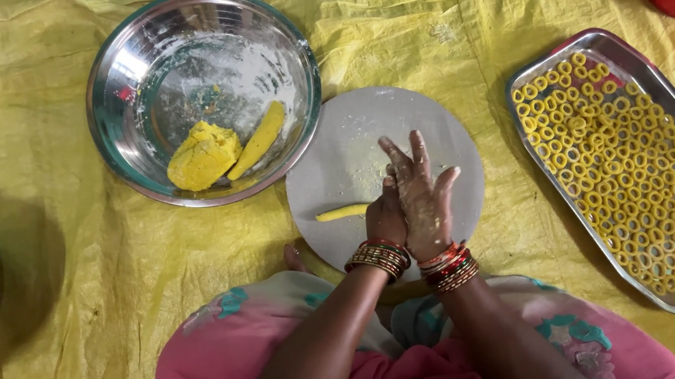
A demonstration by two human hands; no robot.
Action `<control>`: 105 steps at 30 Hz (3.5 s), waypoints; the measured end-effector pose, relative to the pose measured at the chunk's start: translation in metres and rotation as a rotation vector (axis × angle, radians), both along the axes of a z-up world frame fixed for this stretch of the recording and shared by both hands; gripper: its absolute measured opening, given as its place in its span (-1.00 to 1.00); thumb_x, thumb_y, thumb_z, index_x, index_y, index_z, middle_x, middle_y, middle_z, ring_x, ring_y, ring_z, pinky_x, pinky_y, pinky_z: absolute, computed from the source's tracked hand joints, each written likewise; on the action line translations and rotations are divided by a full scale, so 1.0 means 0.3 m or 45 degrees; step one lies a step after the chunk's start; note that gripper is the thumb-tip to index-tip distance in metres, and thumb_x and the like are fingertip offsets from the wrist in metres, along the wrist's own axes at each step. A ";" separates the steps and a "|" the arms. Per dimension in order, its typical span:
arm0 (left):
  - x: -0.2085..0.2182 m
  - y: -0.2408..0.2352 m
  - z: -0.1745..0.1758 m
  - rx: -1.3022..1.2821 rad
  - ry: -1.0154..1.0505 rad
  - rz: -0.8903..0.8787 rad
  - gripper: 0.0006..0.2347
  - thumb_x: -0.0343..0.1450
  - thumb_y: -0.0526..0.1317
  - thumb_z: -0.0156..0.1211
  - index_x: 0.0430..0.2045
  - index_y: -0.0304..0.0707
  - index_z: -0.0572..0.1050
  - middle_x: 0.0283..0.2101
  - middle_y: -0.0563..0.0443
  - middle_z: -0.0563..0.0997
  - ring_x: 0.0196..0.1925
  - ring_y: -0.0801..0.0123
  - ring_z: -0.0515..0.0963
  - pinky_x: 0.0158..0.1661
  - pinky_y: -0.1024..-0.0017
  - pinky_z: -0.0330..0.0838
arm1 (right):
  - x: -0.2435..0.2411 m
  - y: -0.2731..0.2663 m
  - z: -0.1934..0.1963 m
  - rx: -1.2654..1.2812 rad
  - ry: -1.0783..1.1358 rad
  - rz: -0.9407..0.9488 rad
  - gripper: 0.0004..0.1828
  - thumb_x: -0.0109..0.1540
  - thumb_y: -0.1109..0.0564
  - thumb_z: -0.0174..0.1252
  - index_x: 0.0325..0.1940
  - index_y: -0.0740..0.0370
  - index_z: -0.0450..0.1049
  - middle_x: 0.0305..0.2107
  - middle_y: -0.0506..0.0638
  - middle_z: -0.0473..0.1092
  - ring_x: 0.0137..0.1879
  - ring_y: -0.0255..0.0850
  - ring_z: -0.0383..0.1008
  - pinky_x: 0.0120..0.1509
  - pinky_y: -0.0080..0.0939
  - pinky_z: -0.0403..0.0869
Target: The person rolls yellow dough into thin ropes on a round board, then pinches off small pieces and forms them into rings by hand. The finished rings are placed onto a metal tray.
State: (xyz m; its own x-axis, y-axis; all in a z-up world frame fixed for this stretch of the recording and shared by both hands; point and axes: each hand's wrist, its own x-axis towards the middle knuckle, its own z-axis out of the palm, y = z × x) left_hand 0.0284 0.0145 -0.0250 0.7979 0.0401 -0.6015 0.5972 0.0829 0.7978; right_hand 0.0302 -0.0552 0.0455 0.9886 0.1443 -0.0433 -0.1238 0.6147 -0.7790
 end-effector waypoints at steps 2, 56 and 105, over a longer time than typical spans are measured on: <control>0.008 0.018 0.011 0.067 -0.104 0.023 -0.42 0.53 0.18 -0.21 -0.32 -0.44 0.64 -0.49 -0.21 0.65 -0.41 0.17 0.66 -0.31 0.24 0.50 | 0.013 -0.021 -0.010 0.316 0.127 0.013 0.07 0.28 -0.64 -0.24 0.69 0.01 -0.13 0.53 0.17 0.07 0.34 -0.05 0.17 0.41 -0.05 0.25; -0.010 -0.091 -0.211 -0.627 -0.412 -0.149 -0.43 0.46 0.16 0.18 0.11 -0.44 0.42 -0.03 -0.13 0.59 -0.02 0.33 0.56 -0.03 0.35 0.49 | 0.024 -0.030 -0.121 -0.395 -0.312 -0.216 -0.12 0.48 -0.41 -0.27 0.50 0.45 0.13 0.31 0.33 0.31 0.47 0.17 0.31 0.65 0.15 0.23; 0.102 0.068 0.031 -0.062 -0.523 0.099 -0.58 0.29 -0.26 0.50 -0.07 -0.45 0.42 -0.06 -0.20 0.58 0.00 0.26 0.59 0.03 0.34 0.54 | 0.201 -0.182 -0.191 0.467 0.320 0.216 -0.29 0.39 -0.43 -0.10 0.13 0.28 0.40 -0.10 0.17 0.49 0.00 0.02 0.52 0.11 0.07 0.49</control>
